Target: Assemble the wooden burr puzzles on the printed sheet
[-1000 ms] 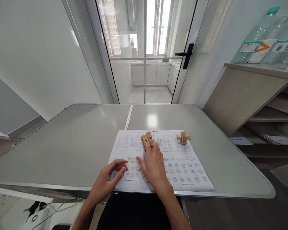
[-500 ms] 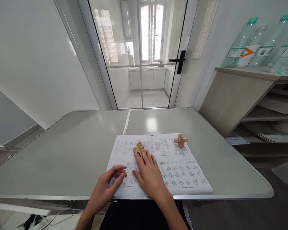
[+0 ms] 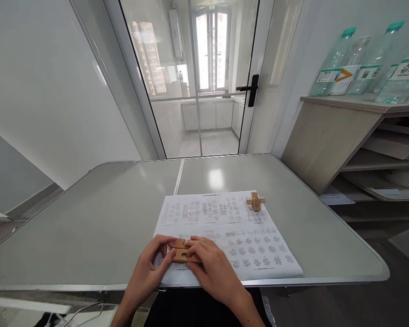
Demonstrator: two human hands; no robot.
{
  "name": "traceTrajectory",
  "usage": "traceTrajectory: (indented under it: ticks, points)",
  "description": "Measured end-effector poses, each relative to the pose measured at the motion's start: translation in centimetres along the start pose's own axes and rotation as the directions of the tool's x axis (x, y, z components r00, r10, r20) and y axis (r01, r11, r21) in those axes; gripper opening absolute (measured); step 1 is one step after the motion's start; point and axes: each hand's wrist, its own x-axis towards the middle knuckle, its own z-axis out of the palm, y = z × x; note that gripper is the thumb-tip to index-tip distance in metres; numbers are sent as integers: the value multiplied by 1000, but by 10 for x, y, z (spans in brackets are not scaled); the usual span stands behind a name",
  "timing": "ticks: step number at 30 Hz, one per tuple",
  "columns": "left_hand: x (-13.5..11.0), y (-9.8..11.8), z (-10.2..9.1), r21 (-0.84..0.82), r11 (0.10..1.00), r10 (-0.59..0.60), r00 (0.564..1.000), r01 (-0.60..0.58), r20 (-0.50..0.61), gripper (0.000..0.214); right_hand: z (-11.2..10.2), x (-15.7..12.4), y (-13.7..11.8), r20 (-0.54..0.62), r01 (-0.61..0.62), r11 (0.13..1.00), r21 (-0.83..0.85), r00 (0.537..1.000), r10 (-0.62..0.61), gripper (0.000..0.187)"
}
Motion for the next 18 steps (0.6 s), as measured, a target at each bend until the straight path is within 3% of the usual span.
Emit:
traceTrajectory:
  ticks: [12,15,18]
  points:
    - [3,-16,8,-2,999,41,999,-41,-10,27,-1,-3,3,-47,-15,989,149,999,22,9]
    - [3,-22,12,33,999,41,999,-40,-19,28,2,-3,7,-120,-82,973,214,987,110,11]
    - [3,-23,15,87,995,58,998,-55,-23,29,3,-4,14,-221,-176,942,286,944,243,19]
